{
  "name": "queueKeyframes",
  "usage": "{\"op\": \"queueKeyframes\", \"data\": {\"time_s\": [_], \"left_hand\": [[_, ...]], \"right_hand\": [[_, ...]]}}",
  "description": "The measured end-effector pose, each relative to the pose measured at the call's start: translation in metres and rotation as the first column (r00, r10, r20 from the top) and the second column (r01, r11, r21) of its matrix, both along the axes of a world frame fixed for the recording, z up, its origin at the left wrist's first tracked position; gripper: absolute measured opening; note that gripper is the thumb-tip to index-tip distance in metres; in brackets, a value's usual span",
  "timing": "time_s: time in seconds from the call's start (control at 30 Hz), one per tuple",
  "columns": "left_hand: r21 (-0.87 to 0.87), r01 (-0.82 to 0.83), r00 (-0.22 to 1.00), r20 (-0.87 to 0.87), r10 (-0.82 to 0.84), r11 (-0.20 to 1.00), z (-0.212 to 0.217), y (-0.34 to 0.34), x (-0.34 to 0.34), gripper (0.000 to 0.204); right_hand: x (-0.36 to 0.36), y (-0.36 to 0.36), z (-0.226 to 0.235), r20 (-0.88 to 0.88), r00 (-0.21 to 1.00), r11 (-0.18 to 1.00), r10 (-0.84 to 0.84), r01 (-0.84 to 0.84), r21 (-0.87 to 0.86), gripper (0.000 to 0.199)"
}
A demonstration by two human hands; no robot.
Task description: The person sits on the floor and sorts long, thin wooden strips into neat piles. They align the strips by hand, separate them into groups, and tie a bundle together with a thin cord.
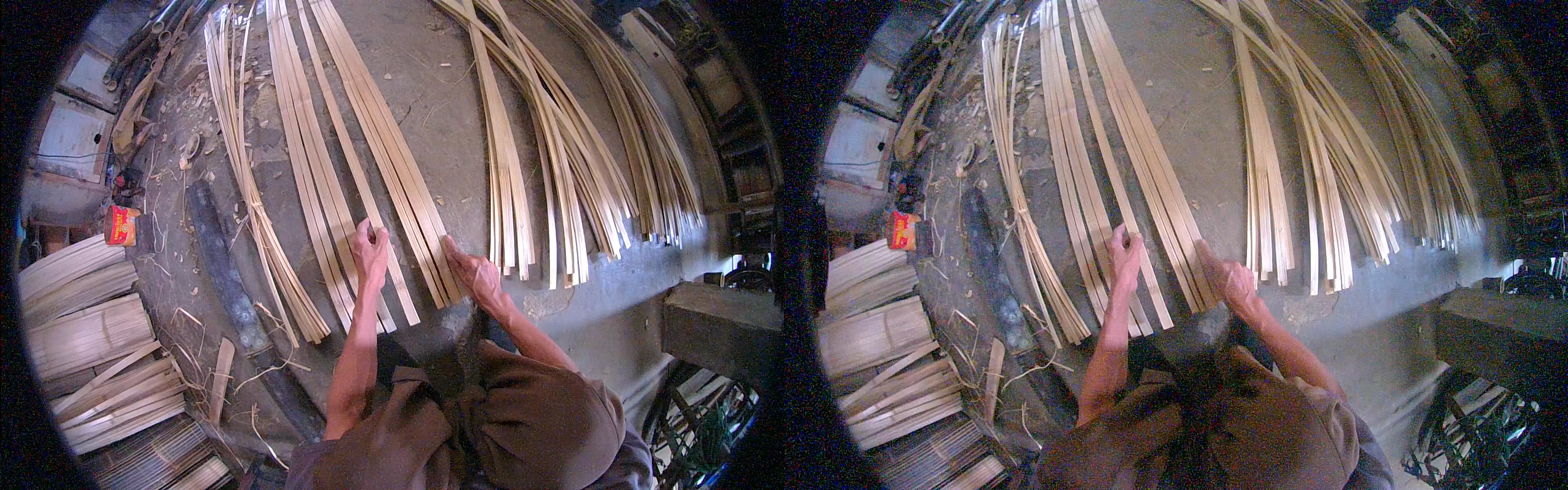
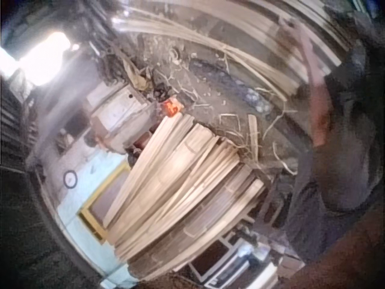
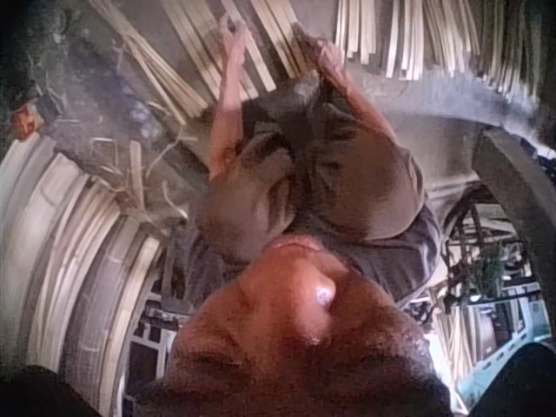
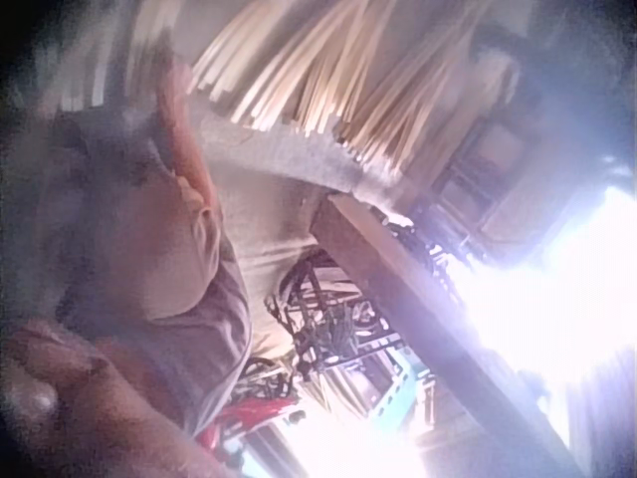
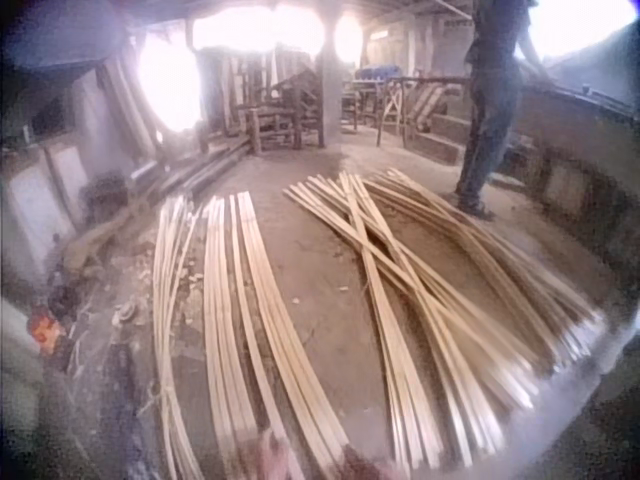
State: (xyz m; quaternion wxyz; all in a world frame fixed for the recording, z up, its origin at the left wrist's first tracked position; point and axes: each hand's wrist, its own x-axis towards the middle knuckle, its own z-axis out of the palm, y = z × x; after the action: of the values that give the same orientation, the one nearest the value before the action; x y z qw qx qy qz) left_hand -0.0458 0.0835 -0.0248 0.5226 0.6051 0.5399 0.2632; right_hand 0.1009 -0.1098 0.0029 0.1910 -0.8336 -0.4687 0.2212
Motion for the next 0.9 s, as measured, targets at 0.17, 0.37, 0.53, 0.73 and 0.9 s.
{"op": "queueKeyframes", "data": {"time_s": [0.17,0.37,0.53,0.73,0.9], "left_hand": [[0.265,-0.068,0.984,-0.139,0.108,0.962,0.034,-0.013,0.014,0.027],[0.285,-0.099,0.993,-0.033,0.113,0.953,0.050,-0.037,0.044,0.022],[0.325,0.042,0.996,0.065,-0.067,0.945,0.048,-0.046,0.066,0.022],[0.609,0.465,0.882,-0.382,-0.277,0.642,0.043,-0.045,0.065,0.045],[0.543,0.688,0.717,-0.611,-0.337,0.481,0.027,-0.051,0.059,0.056]], "right_hand": [[-0.004,0.001,0.012,0.073,0.996,0.990,-0.049,0.039,0.134,0.051],[-0.052,0.020,0.054,-0.499,0.866,0.968,-0.008,0.132,0.213,0.047],[-0.051,0.019,0.040,-0.340,0.936,0.921,-0.088,0.207,0.330,0.047],[-0.005,0.020,0.033,-0.212,0.967,0.941,-0.141,0.198,0.276,0.047],[0.005,0.026,0.009,-0.249,0.965,0.881,-0.088,0.192,0.432,0.045]]}}
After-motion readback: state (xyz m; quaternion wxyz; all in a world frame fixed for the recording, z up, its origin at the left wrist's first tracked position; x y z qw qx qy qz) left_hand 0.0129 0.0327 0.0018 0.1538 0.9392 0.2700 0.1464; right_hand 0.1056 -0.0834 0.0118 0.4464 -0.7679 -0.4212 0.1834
